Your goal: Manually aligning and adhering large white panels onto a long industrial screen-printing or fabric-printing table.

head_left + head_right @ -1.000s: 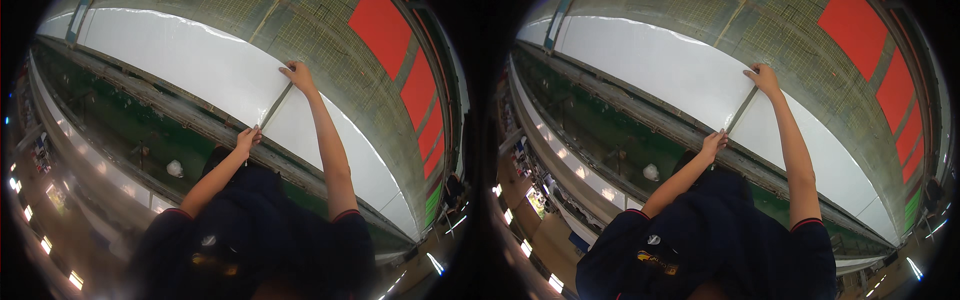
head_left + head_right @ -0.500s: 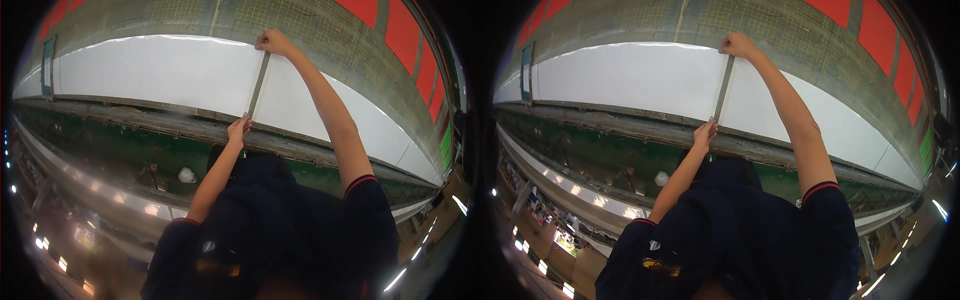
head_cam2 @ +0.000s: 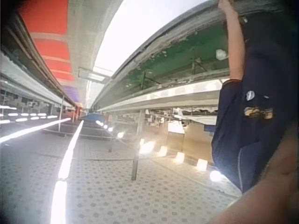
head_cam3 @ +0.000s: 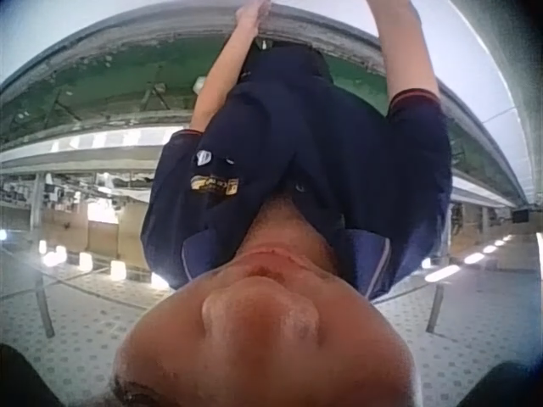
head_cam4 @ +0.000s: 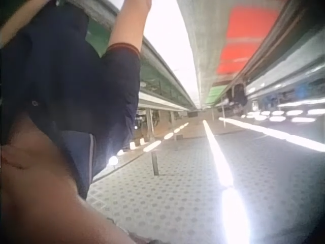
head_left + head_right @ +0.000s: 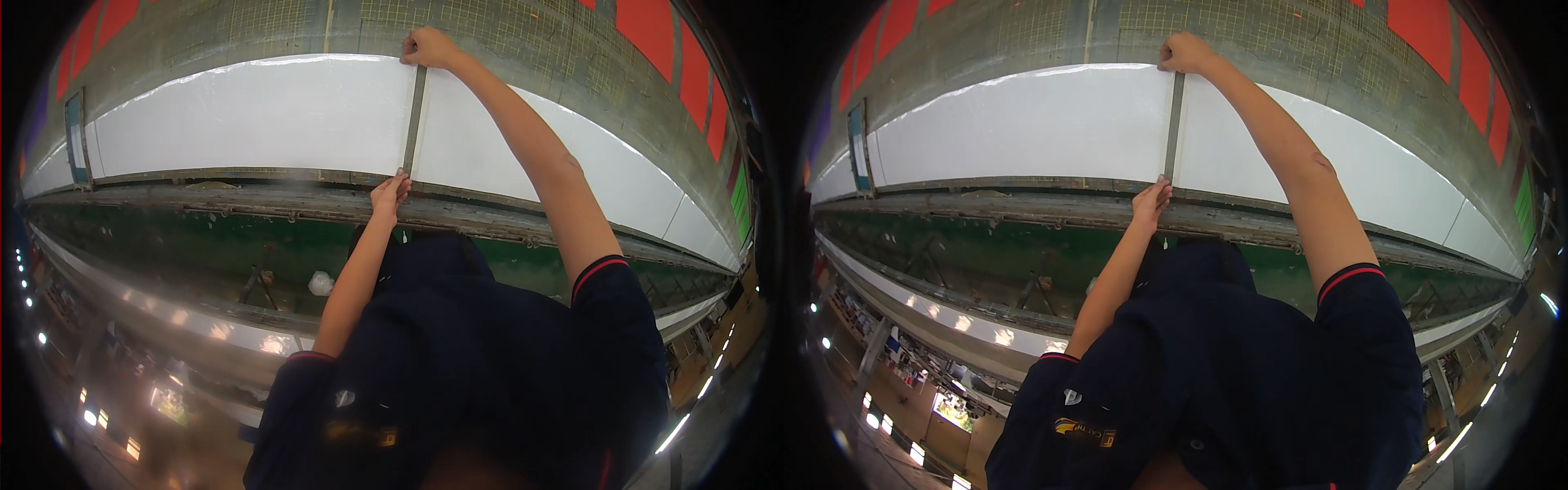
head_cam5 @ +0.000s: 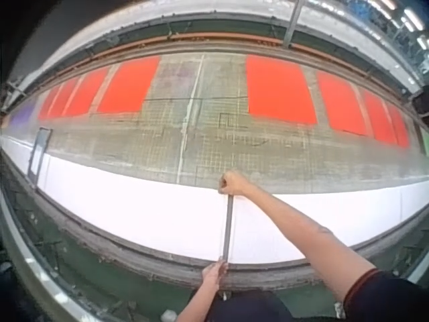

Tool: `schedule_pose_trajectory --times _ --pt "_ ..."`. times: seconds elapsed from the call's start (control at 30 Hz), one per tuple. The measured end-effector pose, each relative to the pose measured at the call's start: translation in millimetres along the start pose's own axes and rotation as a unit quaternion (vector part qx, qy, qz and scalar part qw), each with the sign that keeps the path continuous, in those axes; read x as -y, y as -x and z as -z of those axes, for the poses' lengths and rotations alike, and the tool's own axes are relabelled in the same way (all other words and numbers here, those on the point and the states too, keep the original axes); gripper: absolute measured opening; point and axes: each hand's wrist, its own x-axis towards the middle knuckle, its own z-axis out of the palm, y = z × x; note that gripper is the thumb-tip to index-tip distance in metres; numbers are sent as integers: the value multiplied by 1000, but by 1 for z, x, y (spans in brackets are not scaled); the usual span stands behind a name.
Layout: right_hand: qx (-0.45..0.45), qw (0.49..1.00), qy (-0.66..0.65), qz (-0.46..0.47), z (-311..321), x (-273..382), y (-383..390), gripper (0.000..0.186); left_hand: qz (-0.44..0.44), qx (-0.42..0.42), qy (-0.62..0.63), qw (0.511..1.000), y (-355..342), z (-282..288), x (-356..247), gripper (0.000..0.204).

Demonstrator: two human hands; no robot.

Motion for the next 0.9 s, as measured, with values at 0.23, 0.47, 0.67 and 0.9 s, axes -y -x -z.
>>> schedule_pose_trajectory --times 0.23,0.47,0.67,0.9 --pt "-24 999 -6 30 -12 -1 -10 22 9 -19 -27 999 -1 2 -7 29" --pt "-124 989 62 41 -16 15 13 19 -7 -33 -63 997 1 -5 -14 25" --pt "-175 964 200 11 -80 76 86 41 -102 -44 -252 961 17 6 -19 59" --pt "-98 969 222 39 -213 132 228 16 -310 106 -580 746 70 52 -15 32"
